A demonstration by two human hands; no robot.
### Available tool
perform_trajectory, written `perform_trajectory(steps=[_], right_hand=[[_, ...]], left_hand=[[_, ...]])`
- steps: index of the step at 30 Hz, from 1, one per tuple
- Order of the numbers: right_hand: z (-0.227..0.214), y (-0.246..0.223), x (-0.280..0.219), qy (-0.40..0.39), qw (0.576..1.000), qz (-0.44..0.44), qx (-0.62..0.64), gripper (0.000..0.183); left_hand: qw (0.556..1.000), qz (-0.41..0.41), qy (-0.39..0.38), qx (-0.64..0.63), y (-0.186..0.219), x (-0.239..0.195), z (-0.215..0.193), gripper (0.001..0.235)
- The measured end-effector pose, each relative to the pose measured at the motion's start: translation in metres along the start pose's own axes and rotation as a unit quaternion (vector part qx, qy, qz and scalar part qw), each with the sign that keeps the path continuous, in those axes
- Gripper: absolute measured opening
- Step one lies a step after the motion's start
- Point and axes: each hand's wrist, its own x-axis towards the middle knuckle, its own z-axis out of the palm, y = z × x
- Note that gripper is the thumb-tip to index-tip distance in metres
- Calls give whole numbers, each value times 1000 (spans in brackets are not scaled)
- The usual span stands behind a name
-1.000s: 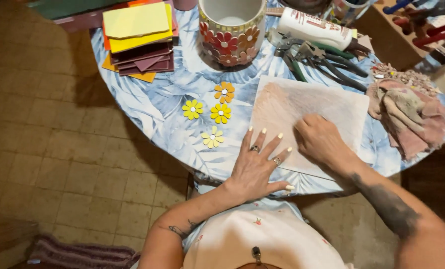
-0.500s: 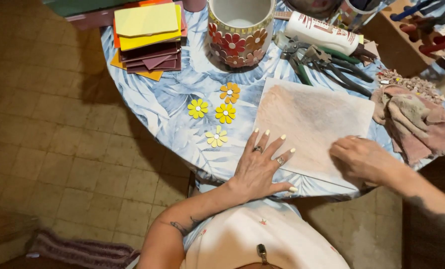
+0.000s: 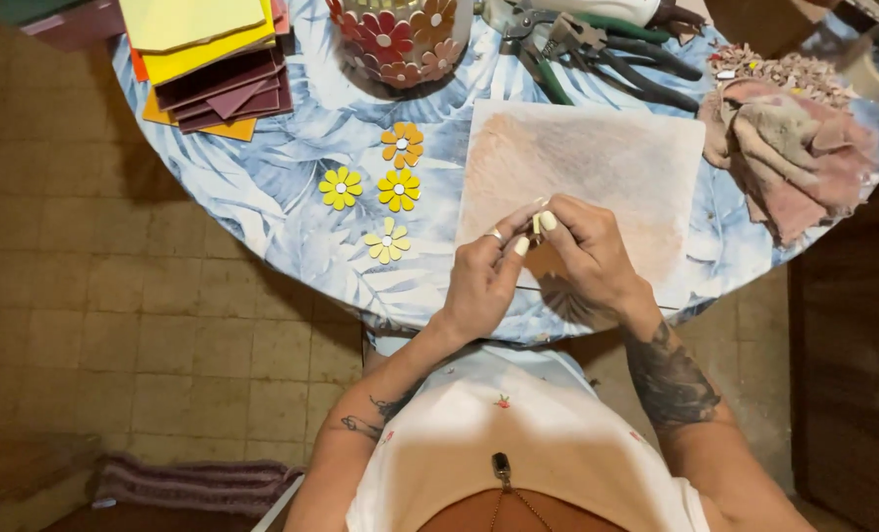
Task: Sanding the edges of small flower-shaped mosaic tiles on a piece of sandpaper.
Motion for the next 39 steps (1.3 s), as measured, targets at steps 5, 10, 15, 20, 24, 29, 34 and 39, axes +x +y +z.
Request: perform_trajectory(steps=[5,10,15,20,24,29,34,39], right_hand=[[3,-8,4,12,1000,7,6,28],[4,-3,0,21,1000,8,16,29],[2,4,-4,12,999,19,43,31],[2,-2,-6,7,998,26,54,22],[2,-8,-6,12,998,21,61,22],[1,-9,-5,11,998,19,61,23],[3,-14,-3,10,998,14,57,22],[3,-20,-2,12,999,1,36,23]], left_hand=[[1000,1,7,-8,-3,-1,0,34],[1000,-12,11,-8,-5,1,1,31],[999,-21,19,-36,-8,-1,3,29],[999,-10,24,-47,-10,-3,5,27],[999,-8,24,-43,-5,-1,5,26],[999,-5,22,-40,-6,-2,4,25],[999,-1,21,-35,-4,-2,4,26],[1000,15,17,0,0,-3,2,27]])
